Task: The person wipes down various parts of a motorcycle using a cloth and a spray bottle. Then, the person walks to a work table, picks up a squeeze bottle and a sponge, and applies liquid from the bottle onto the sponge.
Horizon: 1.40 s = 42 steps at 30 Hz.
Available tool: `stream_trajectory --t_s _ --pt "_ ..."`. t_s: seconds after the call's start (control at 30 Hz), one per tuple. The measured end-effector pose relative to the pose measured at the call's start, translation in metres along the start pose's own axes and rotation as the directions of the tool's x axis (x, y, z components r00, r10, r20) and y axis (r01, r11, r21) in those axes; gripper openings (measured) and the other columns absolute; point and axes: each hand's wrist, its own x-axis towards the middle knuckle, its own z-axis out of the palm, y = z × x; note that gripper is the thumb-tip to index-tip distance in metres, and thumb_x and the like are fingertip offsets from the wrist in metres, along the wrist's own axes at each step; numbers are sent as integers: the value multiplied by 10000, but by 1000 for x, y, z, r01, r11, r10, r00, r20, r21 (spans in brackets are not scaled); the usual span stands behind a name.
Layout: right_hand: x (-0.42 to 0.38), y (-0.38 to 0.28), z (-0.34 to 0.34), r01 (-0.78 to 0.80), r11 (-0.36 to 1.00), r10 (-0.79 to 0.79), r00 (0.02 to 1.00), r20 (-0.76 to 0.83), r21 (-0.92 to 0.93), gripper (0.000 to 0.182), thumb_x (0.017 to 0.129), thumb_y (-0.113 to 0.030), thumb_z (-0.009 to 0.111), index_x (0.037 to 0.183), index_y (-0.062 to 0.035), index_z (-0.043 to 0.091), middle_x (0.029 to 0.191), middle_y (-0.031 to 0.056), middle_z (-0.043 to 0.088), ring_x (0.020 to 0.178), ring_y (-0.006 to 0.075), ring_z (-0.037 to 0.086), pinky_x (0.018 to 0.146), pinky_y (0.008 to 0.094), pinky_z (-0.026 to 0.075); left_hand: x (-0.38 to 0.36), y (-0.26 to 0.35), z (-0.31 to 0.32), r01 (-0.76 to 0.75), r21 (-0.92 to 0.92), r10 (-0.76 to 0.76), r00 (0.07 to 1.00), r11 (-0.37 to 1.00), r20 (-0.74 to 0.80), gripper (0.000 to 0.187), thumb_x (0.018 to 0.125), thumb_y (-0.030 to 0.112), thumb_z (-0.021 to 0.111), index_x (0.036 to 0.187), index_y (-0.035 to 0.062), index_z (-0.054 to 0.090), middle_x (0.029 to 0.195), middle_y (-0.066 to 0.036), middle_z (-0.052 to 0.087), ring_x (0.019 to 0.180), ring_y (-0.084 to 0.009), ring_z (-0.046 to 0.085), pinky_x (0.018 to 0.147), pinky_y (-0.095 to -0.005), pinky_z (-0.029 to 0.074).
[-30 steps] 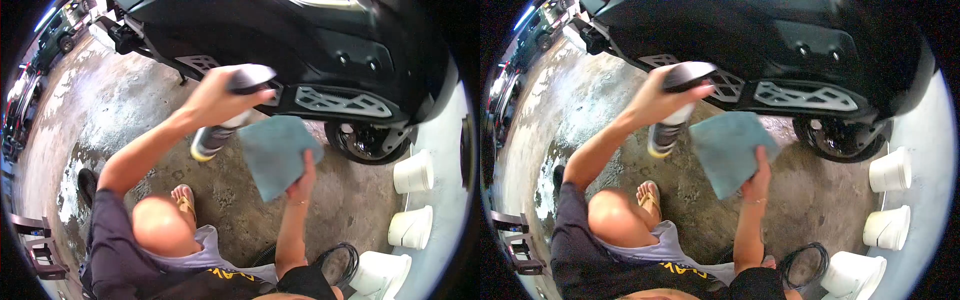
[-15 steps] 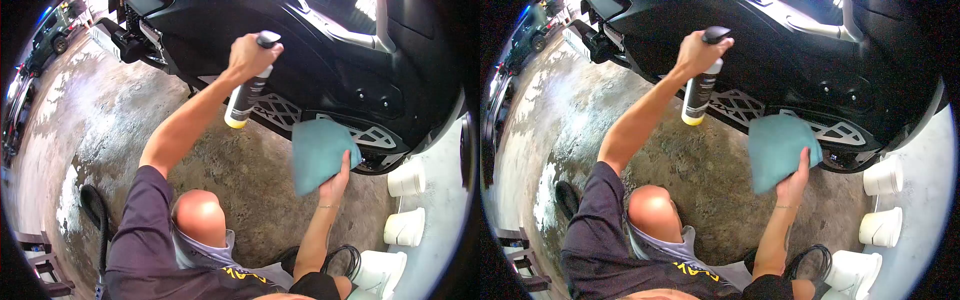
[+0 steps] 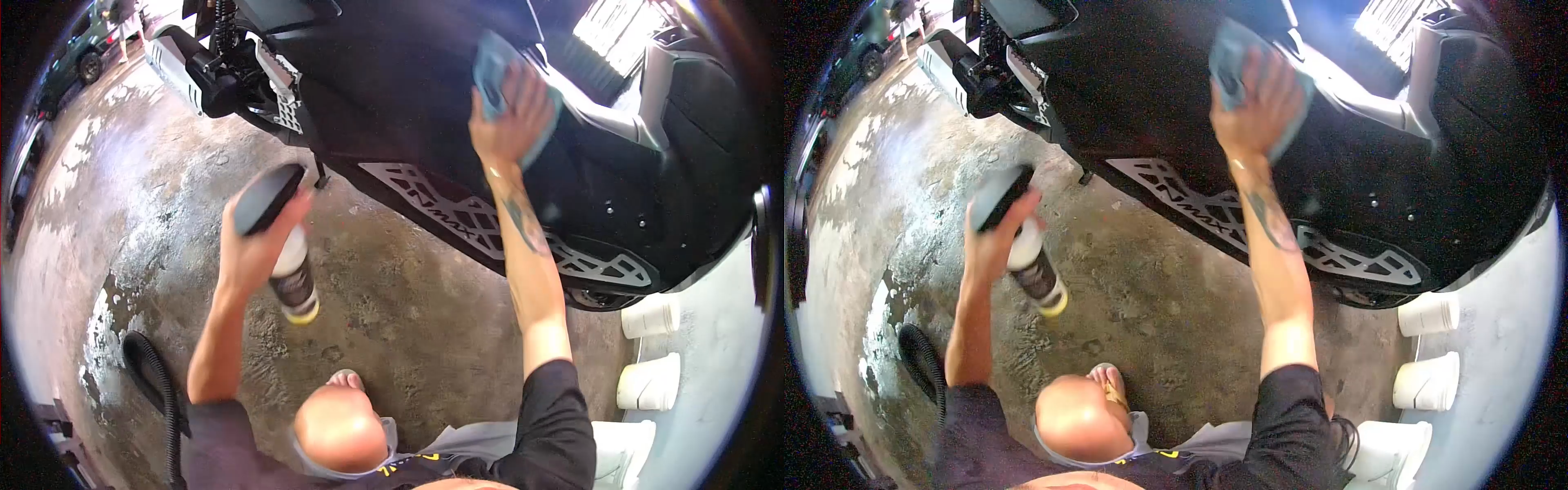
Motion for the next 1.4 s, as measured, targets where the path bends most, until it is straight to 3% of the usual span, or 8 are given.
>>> stream_trajectory --t_s 0.1,0.37,0.57,0.63,0.77,0.83,1.13,1.4 --pt "59 -95 13 4 928 -8 1000 8 371 497 762 -400 738 1154 -155 558 1383 156 482 1317 353 439 1047 547 371 -36 -30 -25 107 -33 -109 990 994 -84 183 900 143 723 999 -2 671 757 -12 653 642 -91 628 572 -252 451" --pt "23 -136 35 521 696 -650 750 124 494 1056 535 -253 870 1482 -381 420 1592 22 343 1448 287 333 1166 547 283 -55 -59 -33 200 -56 -206 964 978 -169 157 903 120 711 991 -1 664 804 -25 663 645 -125 659 577 -254 450" --pt "-36 47 -37 250 950 -297 906 302 185 1103 534 -193 894 1509 -323 396 1540 93 377 1414 355 352 1146 570 276 -62 -107 -43 113 63 -94 965 992 -244 154 896 108 733 972 9 642 789 -12 634 683 -81 584 614 -251 460" --pt "-57 66 -42 10 998 -20 986 163 59 794 878 -501 654 1531 -163 352 1596 115 304 1479 339 247 1207 547 134 -68 -129 -43 50 156 -7 964 987 -267 214 881 148 754 975 7 625 770 -34 615 692 -103 570 620 -269 462" --pt "-13 15 -5 -174 976 187 977 100 -130 791 928 -551 559 1497 -35 372 1532 164 406 1483 337 246 1214 519 129 -92 -164 -48 163 357 -25 932 920 -360 315 837 223 777 996 7 612 851 -152 629 752 -286 611 724 -369 490" --pt "42 -48 1 -14 994 16 1000 -16 109 563 931 -457 602 1189 43 611 1352 236 536 1312 402 452 1109 516 318 -98 -177 -51 192 371 -43 926 909 -375 320 834 228 779 998 6 617 846 -158 628 755 -302 616 726 -372 492" --pt "125 -219 57 210 966 -203 977 -60 150 561 902 -528 612 1146 -28 682 1383 142 552 1267 317 491 1088 490 349 -84 -187 -44 190 315 -52 916 930 -398 320 830 214 788 999 3 618 782 -142 644 684 -258 634 669 -353 504" --pt "88 -109 11 125 972 -117 992 -51 199 537 929 -481 602 1235 -41 644 1277 161 626 1181 341 569 1027 438 438 -78 -194 -52 124 336 11 927 934 -374 275 852 180 762 1006 19 602 804 -118 614 700 -239 603 675 -345 484"
